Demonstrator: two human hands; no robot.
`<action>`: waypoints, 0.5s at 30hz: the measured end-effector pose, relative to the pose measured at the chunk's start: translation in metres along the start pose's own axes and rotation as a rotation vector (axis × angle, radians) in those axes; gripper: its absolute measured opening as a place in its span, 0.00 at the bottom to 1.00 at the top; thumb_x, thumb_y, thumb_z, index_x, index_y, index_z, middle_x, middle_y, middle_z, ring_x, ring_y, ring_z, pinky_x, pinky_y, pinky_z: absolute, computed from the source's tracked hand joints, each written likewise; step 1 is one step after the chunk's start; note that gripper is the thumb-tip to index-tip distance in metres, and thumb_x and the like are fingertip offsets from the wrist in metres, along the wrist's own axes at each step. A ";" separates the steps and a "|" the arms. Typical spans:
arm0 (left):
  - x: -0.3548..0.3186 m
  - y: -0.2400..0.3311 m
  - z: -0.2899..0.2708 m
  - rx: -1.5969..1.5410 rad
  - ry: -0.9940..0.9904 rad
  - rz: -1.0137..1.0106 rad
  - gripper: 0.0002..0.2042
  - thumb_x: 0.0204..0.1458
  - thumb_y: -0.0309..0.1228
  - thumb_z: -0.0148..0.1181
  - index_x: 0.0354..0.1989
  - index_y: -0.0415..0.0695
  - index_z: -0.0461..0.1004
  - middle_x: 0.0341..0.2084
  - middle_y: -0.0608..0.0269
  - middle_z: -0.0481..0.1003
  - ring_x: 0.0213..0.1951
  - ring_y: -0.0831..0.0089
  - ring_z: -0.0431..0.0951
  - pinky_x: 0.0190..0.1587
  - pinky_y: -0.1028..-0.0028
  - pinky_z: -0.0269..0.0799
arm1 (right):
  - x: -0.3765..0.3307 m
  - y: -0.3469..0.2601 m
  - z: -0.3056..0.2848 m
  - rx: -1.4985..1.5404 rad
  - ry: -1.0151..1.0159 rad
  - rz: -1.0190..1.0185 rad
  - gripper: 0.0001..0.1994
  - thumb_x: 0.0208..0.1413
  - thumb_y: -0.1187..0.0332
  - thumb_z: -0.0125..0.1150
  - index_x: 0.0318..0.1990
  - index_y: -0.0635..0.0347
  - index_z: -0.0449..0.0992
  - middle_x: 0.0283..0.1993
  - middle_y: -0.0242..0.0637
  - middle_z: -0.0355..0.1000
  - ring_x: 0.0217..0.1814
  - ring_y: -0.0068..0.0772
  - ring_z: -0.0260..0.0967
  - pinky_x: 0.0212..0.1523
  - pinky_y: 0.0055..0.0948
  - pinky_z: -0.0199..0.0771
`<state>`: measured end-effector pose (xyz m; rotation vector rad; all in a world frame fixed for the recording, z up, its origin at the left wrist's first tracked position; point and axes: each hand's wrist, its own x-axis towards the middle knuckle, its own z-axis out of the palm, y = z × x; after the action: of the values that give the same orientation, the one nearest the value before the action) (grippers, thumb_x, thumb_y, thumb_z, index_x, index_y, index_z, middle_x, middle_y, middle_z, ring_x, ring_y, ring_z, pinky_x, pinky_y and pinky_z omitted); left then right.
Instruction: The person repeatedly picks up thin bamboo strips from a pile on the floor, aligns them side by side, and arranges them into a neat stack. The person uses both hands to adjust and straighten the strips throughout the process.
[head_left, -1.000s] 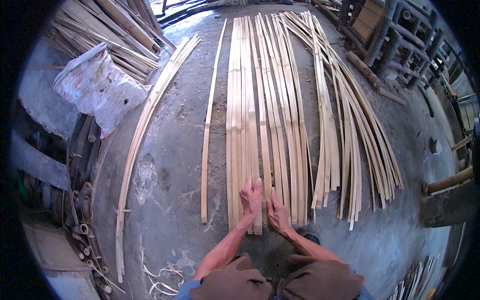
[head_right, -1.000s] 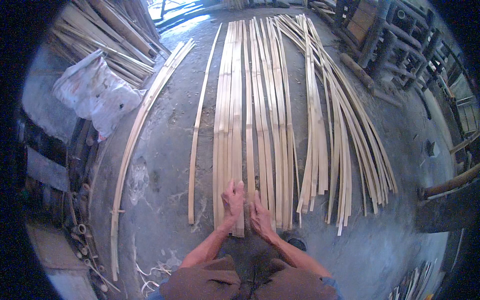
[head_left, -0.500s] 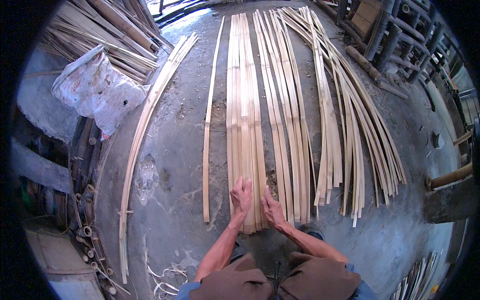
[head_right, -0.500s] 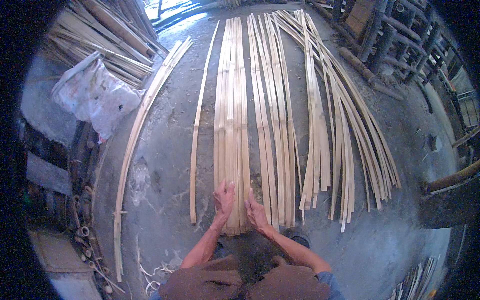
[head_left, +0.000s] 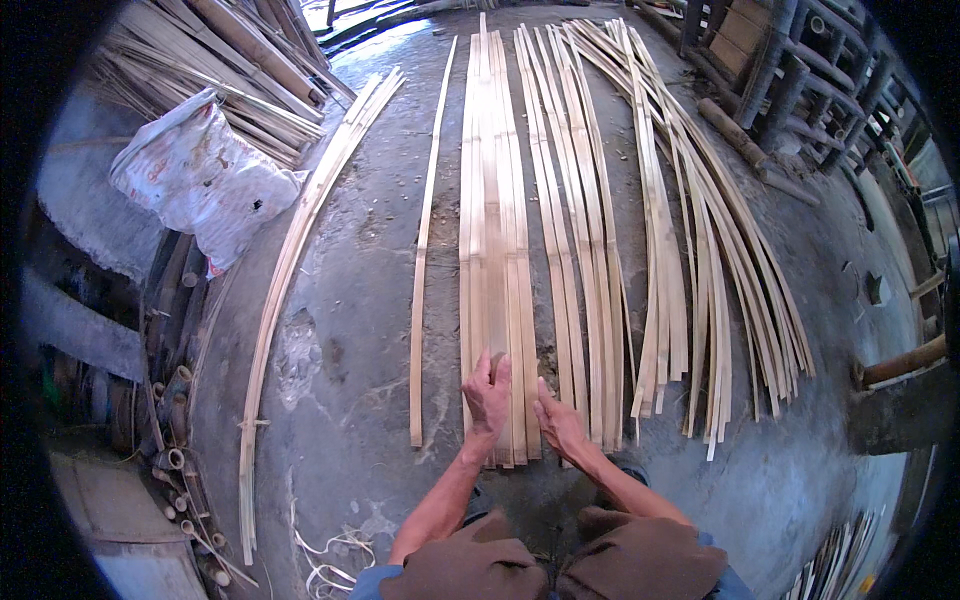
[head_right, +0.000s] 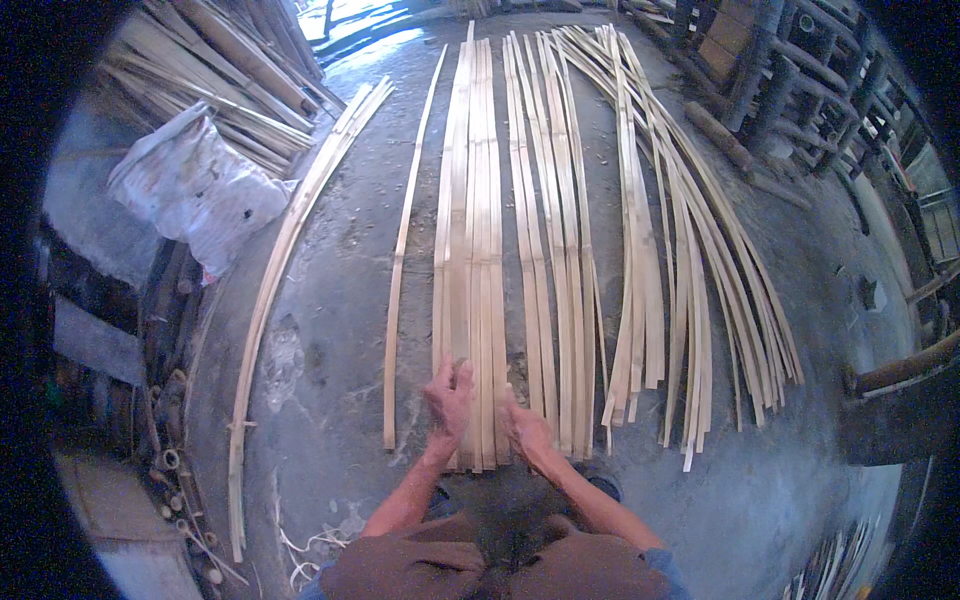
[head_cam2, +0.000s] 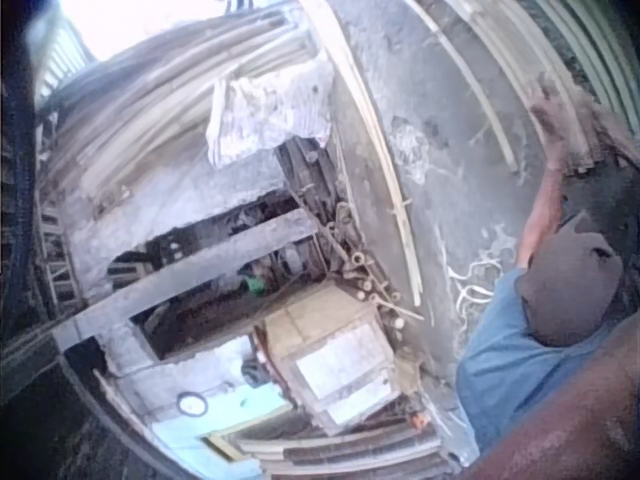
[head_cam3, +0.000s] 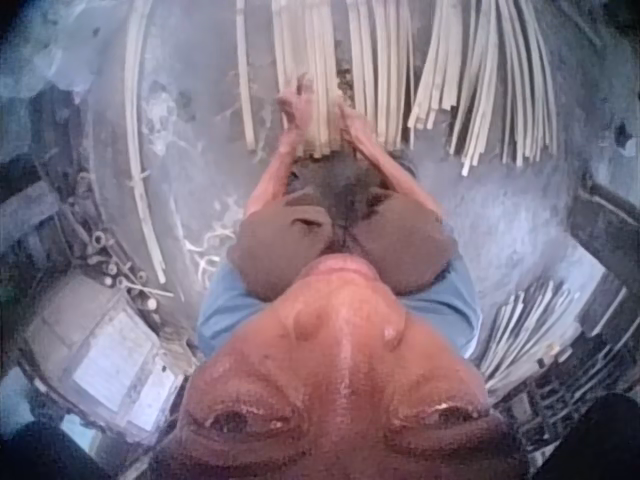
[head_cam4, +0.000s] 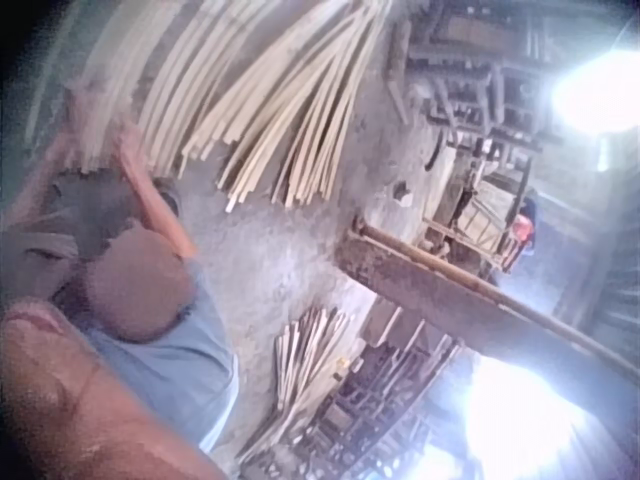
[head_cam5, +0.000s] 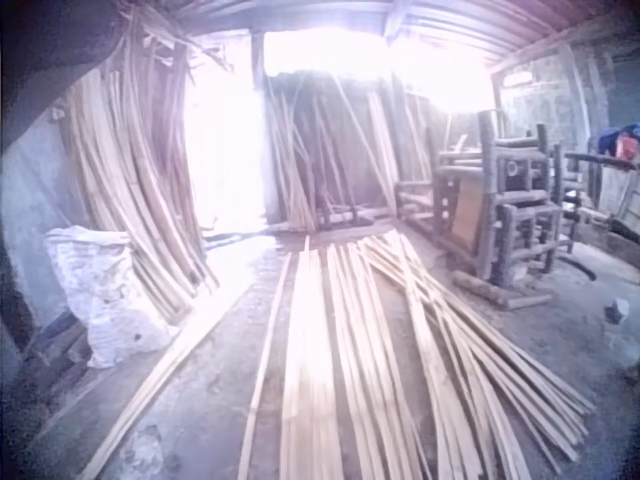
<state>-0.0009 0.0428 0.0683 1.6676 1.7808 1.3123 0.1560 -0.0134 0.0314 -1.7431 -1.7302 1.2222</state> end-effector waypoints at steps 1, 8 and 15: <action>-0.002 0.014 0.001 -0.028 -0.027 -0.050 0.24 0.60 0.41 0.58 0.53 0.28 0.72 0.20 0.47 0.75 0.23 0.60 0.78 0.27 0.62 0.70 | -0.004 0.005 -0.001 -0.074 0.065 -0.078 0.26 0.68 0.63 0.48 0.72 0.51 0.53 0.29 0.56 0.68 0.30 0.38 0.72 0.36 0.37 0.75; -0.019 0.016 0.046 -0.292 -0.137 -0.243 0.18 0.62 0.38 0.55 0.50 0.33 0.73 0.16 0.50 0.68 0.20 0.70 0.71 0.24 0.65 0.67 | -0.029 -0.020 0.007 0.261 0.300 -0.261 0.27 0.71 0.59 0.41 0.72 0.63 0.50 0.36 0.47 0.77 0.38 0.45 0.76 0.44 0.36 0.76; -0.033 0.010 0.062 -0.065 -0.285 -0.074 0.14 0.59 0.33 0.54 0.49 0.36 0.72 0.35 0.45 0.74 0.40 0.53 0.77 0.43 0.59 0.71 | -0.038 -0.009 -0.003 0.193 0.257 0.025 0.28 0.69 0.62 0.44 0.73 0.56 0.48 0.24 0.50 0.65 0.26 0.41 0.66 0.30 0.36 0.67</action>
<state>0.0605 0.0344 0.0349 1.6432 1.5997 1.0309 0.1586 -0.0463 0.0519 -1.7254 -1.4003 1.0816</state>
